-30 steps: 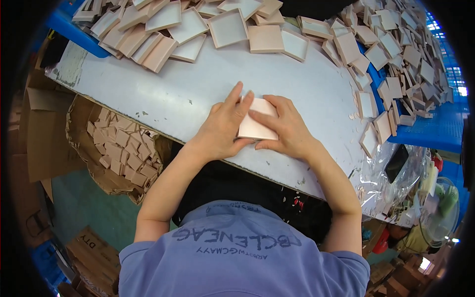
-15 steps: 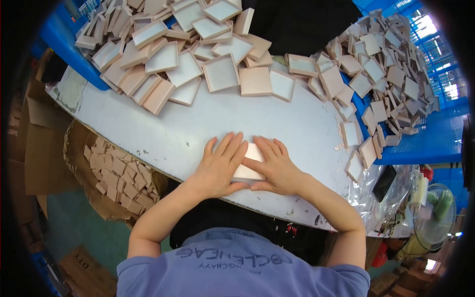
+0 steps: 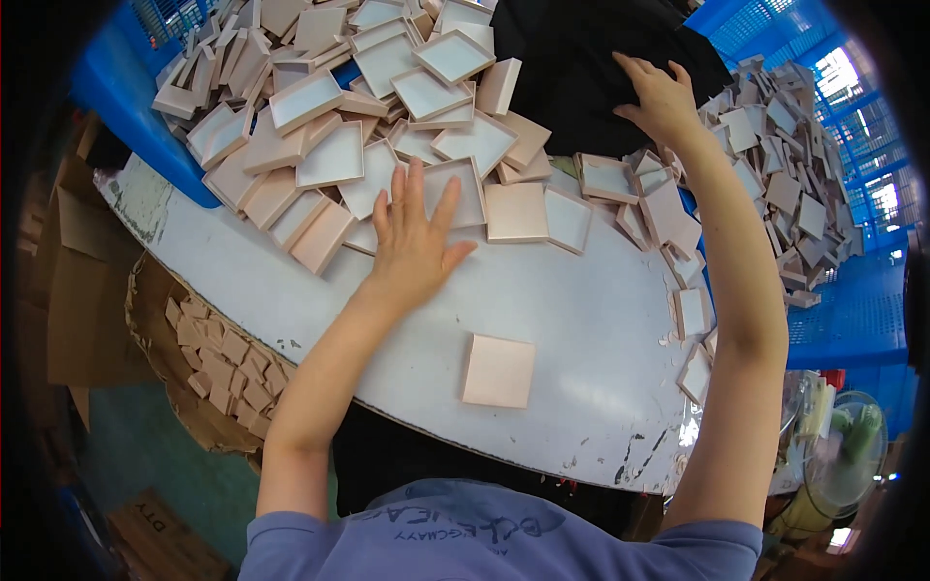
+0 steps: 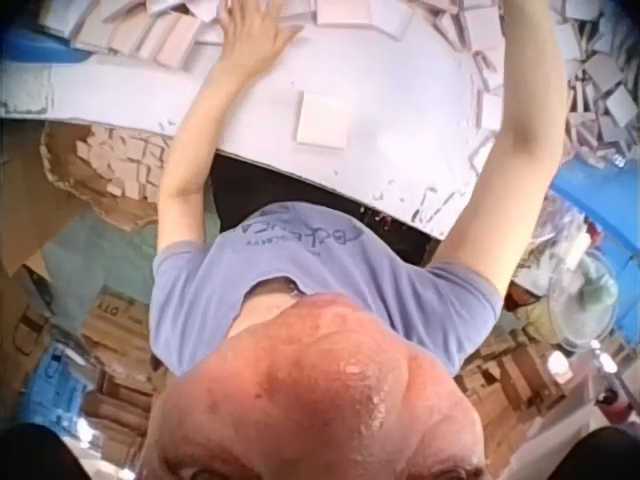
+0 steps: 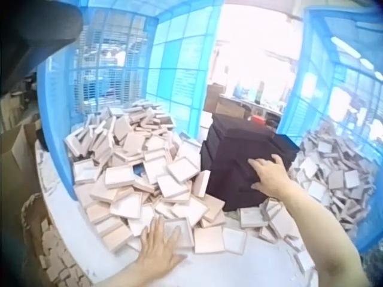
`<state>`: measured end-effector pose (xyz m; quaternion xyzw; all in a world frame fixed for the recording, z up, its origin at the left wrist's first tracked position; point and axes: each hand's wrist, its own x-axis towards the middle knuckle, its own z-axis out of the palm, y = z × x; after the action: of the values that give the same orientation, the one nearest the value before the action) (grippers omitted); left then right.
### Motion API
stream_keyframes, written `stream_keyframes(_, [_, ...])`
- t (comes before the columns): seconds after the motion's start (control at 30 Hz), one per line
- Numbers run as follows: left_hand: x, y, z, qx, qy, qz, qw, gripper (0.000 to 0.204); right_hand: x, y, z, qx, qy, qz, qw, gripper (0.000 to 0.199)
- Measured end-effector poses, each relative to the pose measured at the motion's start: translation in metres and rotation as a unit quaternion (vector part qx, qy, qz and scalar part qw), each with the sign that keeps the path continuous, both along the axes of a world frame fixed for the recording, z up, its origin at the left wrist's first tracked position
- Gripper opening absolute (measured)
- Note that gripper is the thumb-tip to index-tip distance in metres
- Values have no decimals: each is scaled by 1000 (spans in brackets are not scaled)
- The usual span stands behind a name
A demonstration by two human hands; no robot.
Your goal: The recorder is seen assembling small gift boxes by inserting black foam pads into them and stacking them on a table.
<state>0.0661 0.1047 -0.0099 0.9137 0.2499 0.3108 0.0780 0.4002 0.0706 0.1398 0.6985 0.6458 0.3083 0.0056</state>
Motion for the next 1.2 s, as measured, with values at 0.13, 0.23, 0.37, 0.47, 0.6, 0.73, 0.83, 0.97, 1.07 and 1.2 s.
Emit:
stream_keyframes(0.13, [6, 14, -10, 30, 77, 33, 996, 71, 10, 5, 7, -51, 51, -11, 997, 53])
stream_keyframes(0.23, [8, 14, -11, 12, 58, 28, 998, 73, 20, 7, 4, -16, 98, 28, 995, 40])
stream_keyframes(0.37, [7, 16, -11, -11, 0, -2, 1000, 76, 29, 8, 5, -12, 156, 52, 986, 33])
stream_keyframes(0.47, [5, 14, -10, -23, -84, -49, 995, 77, 30, 7, 6, 6, 186, 69, 980, 28])
stream_keyframes(0.6, [-2, -4, -1, -60, -149, -178, 971, 75, 30, 5, 6, 11, 283, 85, 955, 24])
stream_keyframes(0.73, [-16, -46, 16, -123, -157, -315, 928, 65, 33, 3, 4, 17, 254, 121, 959, 24])
stream_keyframes(0.83, [-38, -76, 16, -188, -77, -377, 904, 59, 26, 1, 7, 4, 319, 104, 942, 24])
stream_keyframes(0.97, [-50, -88, 11, -175, 65, -368, 911, 53, 23, 0, 13, -26, 553, 153, 819, 10])
stream_keyframes(1.07, [-46, -88, 13, -177, 67, -368, 910, 54, 27, 4, 14, -20, 465, 148, 873, 11])
stream_keyframes(1.2, [-46, -88, 9, -179, 61, -368, 911, 55, 9, -14, 14, 83, 425, 155, 888, 19])
